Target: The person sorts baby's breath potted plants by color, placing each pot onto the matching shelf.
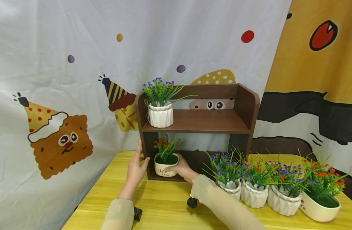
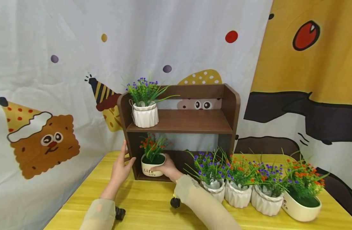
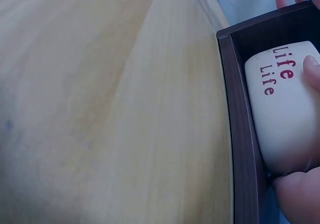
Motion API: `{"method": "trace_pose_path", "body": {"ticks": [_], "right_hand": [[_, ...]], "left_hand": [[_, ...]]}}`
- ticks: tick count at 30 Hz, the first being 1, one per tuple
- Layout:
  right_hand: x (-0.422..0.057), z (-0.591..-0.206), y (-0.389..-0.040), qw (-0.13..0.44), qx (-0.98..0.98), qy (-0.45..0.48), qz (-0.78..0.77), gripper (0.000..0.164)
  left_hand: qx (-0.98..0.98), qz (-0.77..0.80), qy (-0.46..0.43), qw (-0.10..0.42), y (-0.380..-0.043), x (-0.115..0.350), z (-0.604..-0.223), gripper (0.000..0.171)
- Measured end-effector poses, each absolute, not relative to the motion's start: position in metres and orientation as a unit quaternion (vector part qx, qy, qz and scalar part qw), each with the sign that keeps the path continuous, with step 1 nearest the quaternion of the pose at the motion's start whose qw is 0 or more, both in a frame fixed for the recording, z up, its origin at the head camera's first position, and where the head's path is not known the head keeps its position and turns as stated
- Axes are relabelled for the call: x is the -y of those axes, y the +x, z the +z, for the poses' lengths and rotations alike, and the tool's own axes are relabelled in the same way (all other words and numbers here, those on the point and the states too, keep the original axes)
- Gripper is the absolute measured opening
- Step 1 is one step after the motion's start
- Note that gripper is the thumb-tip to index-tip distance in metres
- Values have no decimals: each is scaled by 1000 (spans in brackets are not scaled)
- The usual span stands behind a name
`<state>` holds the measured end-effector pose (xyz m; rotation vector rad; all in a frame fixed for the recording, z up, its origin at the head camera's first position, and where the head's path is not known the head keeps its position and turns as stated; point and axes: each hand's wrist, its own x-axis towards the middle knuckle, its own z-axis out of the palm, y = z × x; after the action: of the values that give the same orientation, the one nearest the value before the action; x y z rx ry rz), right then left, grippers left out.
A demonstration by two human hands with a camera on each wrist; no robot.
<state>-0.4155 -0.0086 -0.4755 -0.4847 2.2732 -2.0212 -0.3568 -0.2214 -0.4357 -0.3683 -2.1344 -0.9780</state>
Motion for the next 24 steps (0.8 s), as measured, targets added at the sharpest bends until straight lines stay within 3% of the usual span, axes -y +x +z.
{"method": "trace_pose_path", "body": {"ticks": [8,15,24], "right_hand": [[11,-472,-417,40,-752,-151,-640,86],[5,-472,-415,60,-754,-145,-638,99],[0,-462,-385,71,-776,-113,-617,110]], "left_hand": [[832,-382,-143,375,-357,221,-436,89],[836,-381,-141,367,-358,218,-438,90],[840,-385,-133,358,-357,222,-437,91]]}}
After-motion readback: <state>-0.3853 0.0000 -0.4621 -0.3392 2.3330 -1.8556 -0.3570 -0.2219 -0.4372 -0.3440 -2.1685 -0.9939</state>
